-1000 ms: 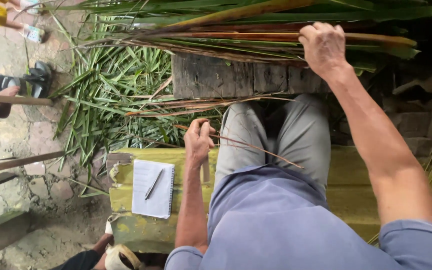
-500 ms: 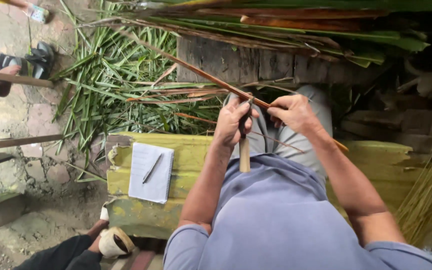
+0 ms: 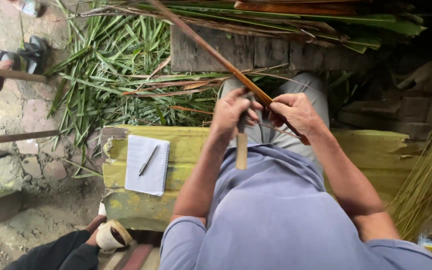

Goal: Prepare plant fibers by stripping them from palm leaves using a knife.

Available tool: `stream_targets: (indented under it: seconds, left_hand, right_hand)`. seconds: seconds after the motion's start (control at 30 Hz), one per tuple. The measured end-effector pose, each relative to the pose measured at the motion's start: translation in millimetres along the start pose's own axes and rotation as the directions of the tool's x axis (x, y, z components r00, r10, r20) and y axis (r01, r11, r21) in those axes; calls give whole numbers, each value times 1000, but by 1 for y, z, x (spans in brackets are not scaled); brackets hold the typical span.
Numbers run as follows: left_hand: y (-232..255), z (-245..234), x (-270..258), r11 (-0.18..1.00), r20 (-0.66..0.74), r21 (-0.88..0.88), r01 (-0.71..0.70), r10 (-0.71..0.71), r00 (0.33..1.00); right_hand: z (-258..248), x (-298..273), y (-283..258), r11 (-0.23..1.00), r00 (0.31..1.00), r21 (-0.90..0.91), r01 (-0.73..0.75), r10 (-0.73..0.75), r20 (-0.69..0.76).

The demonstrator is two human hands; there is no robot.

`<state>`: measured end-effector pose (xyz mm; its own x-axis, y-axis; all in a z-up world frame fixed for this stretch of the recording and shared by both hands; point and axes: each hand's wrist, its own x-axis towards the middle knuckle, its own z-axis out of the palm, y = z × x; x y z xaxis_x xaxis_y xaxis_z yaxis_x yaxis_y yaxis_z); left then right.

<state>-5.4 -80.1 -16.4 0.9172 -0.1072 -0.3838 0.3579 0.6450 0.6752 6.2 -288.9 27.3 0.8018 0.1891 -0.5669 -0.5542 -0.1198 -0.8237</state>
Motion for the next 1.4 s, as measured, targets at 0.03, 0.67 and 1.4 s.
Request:
stream_targets:
  seconds: [0.03, 0.67, 1.4]
  left_hand:
    - [-5, 5, -5, 999, 9, 24, 43, -43, 999]
    - [-8, 19, -18, 989, -4, 136, 59, -59, 998]
    - [0, 16, -15, 993, 29, 22, 117, -117, 993]
  right_hand:
    - [3, 0, -1, 1000, 1000, 4, 19, -19, -20]
    - [12, -6, 0, 887, 940, -347, 305, -339, -40]
    - [1, -13, 4, 805, 915, -455, 381, -400, 57]
